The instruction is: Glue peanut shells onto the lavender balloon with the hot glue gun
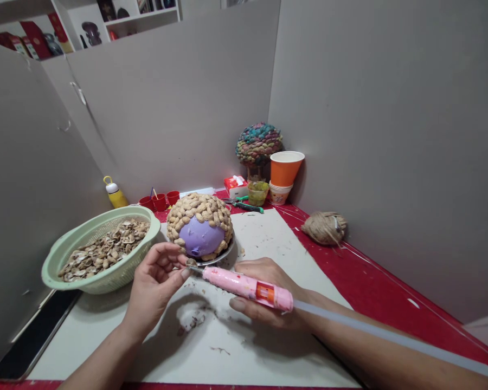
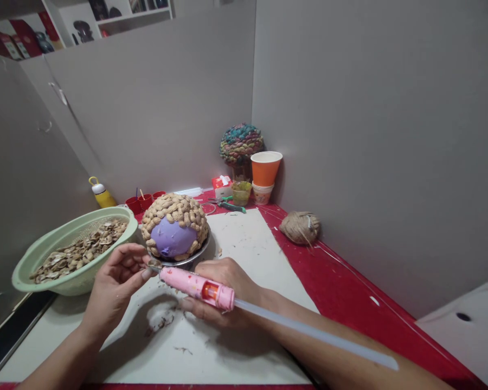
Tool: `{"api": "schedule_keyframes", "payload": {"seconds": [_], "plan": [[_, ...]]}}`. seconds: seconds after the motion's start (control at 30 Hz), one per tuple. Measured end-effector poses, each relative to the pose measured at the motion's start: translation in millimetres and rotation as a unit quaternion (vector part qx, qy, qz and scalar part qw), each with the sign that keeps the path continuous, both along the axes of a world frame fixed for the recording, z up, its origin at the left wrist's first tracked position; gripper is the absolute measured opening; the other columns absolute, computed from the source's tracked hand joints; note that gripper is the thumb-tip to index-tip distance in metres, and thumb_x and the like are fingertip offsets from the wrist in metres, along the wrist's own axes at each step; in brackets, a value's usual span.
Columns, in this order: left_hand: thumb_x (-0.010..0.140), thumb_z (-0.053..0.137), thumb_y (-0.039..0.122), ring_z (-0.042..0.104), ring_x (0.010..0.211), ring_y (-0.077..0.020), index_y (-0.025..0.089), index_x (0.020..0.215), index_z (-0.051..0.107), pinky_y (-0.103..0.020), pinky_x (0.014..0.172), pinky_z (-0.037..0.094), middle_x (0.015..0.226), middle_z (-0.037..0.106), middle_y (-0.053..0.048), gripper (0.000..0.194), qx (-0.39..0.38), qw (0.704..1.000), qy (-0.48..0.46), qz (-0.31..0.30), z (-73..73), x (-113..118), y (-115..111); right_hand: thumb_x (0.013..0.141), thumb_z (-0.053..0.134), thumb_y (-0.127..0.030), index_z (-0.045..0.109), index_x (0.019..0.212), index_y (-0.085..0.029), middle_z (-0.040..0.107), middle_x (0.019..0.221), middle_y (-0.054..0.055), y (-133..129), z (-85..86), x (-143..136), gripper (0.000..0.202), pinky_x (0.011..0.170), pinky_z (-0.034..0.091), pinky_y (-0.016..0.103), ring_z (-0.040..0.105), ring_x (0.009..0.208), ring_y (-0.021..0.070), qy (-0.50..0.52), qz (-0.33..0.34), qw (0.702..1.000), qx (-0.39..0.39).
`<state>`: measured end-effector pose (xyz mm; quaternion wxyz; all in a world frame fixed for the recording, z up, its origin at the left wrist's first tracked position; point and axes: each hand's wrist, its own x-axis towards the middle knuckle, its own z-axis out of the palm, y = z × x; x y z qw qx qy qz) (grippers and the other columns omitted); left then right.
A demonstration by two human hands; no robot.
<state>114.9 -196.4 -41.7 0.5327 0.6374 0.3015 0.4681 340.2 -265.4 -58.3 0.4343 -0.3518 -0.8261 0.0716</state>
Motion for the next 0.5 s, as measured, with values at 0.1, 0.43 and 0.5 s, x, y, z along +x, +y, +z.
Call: {"api": "schedule_keyframes", "payload": {"seconds": [0.1,0.43,0.5], "plan": [[0.074,0.080,0.019,0.062,0.078,-0.0096,0.022,0.101,0.062,-0.017,0.070,0.051,0.088,0.067,0.001,0.033,-0.003,1.000,-0.005,0.005,-0.1,-0.3,-0.3,0.092,0.049,-0.041,0.034,0.066,-0.022,0.037,0.058,-0.005,0.8,-2.6,0.8,0.036,0.049,0.027,0.025,0.034,0.050,0.0098,0.000,-0.003,1.000,0.002],[0.073,0.081,0.019,0.063,0.075,-0.0098,0.022,0.100,0.062,-0.017,0.069,0.053,0.086,0.068,0.001,0.034,-0.013,1.000,-0.020,0.010,1.2,0.2,-0.5,0.092,0.050,-0.035,0.033,0.065,-0.022,0.035,0.058,-0.005,0.1,-1.1,-0.4,0.035,0.049,0.028,0.025,0.033,0.050,0.0094,0.010,0.004,1.000,0.016],[0.072,0.082,0.019,0.064,0.076,-0.0103,0.022,0.100,0.062,-0.018,0.069,0.053,0.085,0.068,0.001,0.034,-0.017,0.999,-0.026,0.008,1.1,0.1,-0.3,0.092,0.050,-0.034,0.033,0.065,-0.022,0.034,0.058,-0.005,0.0,-1.4,-0.2,0.035,0.049,0.028,0.025,0.032,0.050,0.0093,0.009,0.004,1.000,0.018]]}}
